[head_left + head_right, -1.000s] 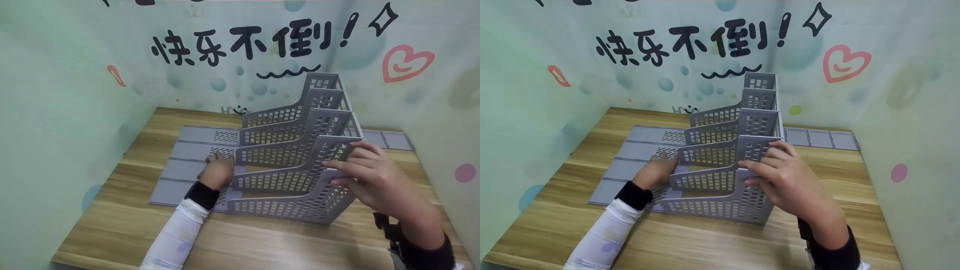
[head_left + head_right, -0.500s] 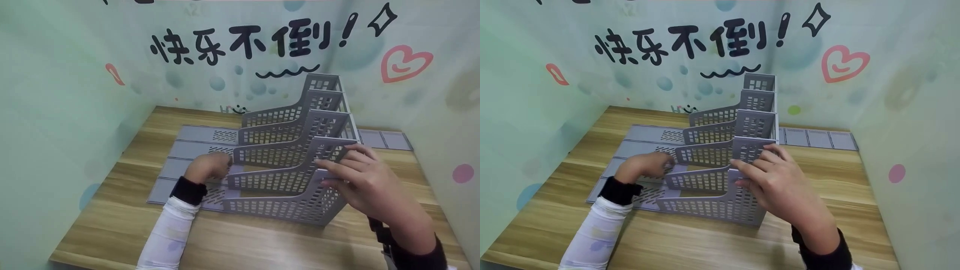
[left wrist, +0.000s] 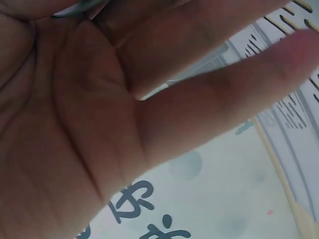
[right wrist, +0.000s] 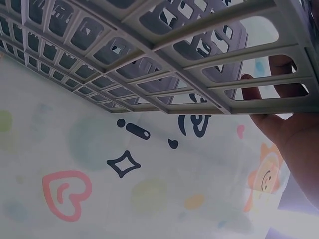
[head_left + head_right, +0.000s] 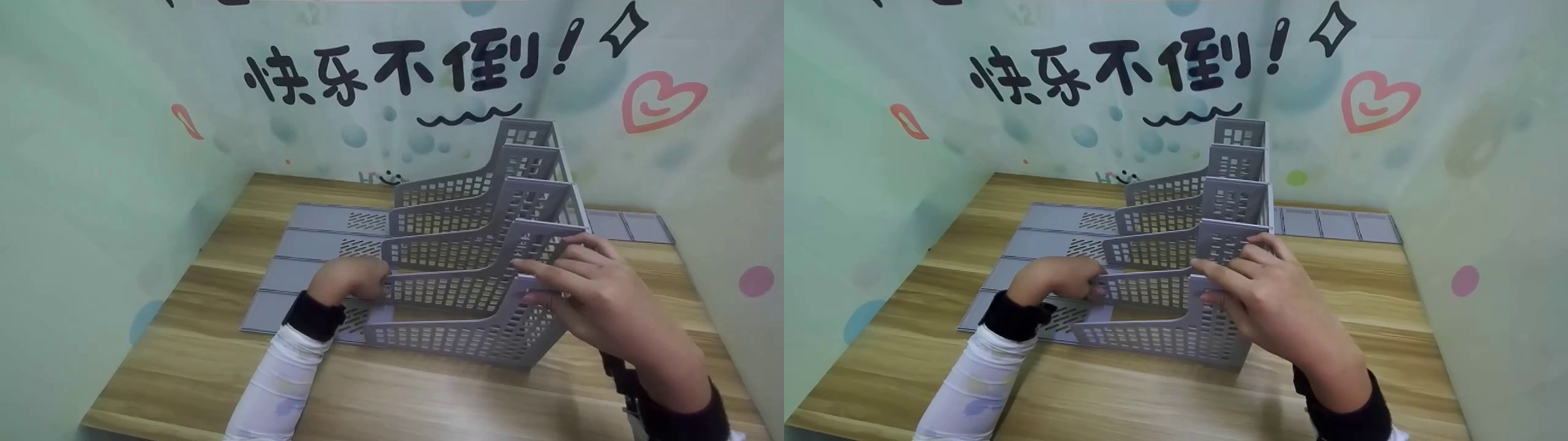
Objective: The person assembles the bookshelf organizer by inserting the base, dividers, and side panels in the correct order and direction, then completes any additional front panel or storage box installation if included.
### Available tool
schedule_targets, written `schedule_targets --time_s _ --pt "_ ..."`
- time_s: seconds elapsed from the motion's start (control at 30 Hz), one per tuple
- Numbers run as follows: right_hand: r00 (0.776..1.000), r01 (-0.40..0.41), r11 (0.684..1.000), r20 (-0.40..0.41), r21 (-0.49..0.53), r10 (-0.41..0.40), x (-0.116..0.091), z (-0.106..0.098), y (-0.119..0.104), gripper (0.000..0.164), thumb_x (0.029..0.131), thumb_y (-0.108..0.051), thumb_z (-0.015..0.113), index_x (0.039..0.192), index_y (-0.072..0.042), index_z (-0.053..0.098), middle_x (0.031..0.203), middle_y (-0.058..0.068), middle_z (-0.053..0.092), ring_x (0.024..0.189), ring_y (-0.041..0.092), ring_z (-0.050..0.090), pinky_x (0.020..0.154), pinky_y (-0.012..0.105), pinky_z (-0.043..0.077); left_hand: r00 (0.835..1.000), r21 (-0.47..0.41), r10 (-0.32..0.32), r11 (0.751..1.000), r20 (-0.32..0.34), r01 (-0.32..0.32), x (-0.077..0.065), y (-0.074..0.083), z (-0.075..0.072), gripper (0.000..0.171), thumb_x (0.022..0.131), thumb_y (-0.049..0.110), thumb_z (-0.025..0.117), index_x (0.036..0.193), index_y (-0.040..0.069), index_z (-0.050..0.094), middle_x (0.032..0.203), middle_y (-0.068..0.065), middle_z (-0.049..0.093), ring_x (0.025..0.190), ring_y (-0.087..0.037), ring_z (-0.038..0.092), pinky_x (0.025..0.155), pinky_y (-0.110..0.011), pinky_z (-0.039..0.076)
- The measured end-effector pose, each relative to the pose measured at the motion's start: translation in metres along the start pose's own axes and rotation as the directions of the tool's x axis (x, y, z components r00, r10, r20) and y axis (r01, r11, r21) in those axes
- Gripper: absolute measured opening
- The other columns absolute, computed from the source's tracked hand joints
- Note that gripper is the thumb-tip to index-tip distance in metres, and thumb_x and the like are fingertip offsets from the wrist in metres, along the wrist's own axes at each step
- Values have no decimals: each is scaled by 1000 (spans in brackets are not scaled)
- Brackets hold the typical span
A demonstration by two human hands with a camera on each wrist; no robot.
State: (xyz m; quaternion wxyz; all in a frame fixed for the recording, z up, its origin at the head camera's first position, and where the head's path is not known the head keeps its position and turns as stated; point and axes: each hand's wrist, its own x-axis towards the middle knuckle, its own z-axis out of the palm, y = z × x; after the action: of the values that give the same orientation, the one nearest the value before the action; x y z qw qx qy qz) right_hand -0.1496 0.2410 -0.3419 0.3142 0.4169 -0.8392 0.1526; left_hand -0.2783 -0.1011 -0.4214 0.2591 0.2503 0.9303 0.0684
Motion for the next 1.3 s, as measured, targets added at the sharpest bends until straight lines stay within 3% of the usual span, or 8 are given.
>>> schedule_targets --time_s 0.27,0.53,0.7,0.77,0.87,1.03,1.13,1.3 --pt "1000 7 1000 -2 -6 -7 -2 -3 1 44 108 -49 56 127 -17 79 86 0 79 76 15 62 106 43 44 1000 22 18 1000 1 -18 4 3 0 24 102 21 64 81 11 57 81 -2 56 70 -19 50 60 -31 42" --pt "999 22 1000 -31 0 -22 -2 -2 2 43 108 -48 58 126 -16 79 80 -3 74 75 14 59 110 39 42 999 -47 -29 998 23 30 6 7 0 6 88 4 62 85 10 63 78 -1 55 69 -18 49 60 -30 42" --pt "1000 17 1000 -25 1 -17 -2 -1 2 43 108 -48 58 127 -17 79 80 -4 75 75 14 58 110 38 42 995 -87 -96 991 39 99 10 -5 -2 18 82 -2 62 97 8 67 87 -2 60 76 -20 53 66 -32 46" --pt "1000 16 1000 -20 -1 -16 -2 -1 2 43 108 -49 57 127 -17 79 82 -4 76 76 14 58 110 39 42 989 -90 -148 985 9 149 13 -12 -4 23 81 -4 64 101 7 66 94 -5 64 81 -22 56 71 -35 51" --pt "999 11 1000 -32 7 -11 -2 1 1 43 107 -49 58 127 -17 79 82 -4 76 76 15 59 107 42 43 976 -139 -188 975 -106 173 22 -26 -3 35 82 -2 71 116 2 67 110 -11 70 96 -26 65 86 -42 60" --pt "999 -1 1000 -54 23 2 -1 4 0 44 106 -51 58 125 -17 80 83 -4 77 76 16 61 104 47 45 960 -300 -81 954 -270 -4 48 -47 8 47 88 10 82 133 4 67 123 -14 74 114 -30 70 105 -47 58" --pt "999 0 1000 -44 22 1 1 5 0 44 107 -51 58 125 -17 80 86 -3 79 77 17 63 104 48 46 950 -344 -44 937 -308 -68 61 -54 13 32 86 7 83 116 5 75 110 -12 78 98 -25 72 97 -44 61" --pt "998 5 999 -66 33 -3 1 5 0 44 106 -50 59 123 -16 80 80 -3 76 75 17 60 102 47 46 924 -260 -51 964 -379 -53 68 -55 12 14 81 1 79 94 2 76 86 -8 74 73 -19 62 76 -40 61"
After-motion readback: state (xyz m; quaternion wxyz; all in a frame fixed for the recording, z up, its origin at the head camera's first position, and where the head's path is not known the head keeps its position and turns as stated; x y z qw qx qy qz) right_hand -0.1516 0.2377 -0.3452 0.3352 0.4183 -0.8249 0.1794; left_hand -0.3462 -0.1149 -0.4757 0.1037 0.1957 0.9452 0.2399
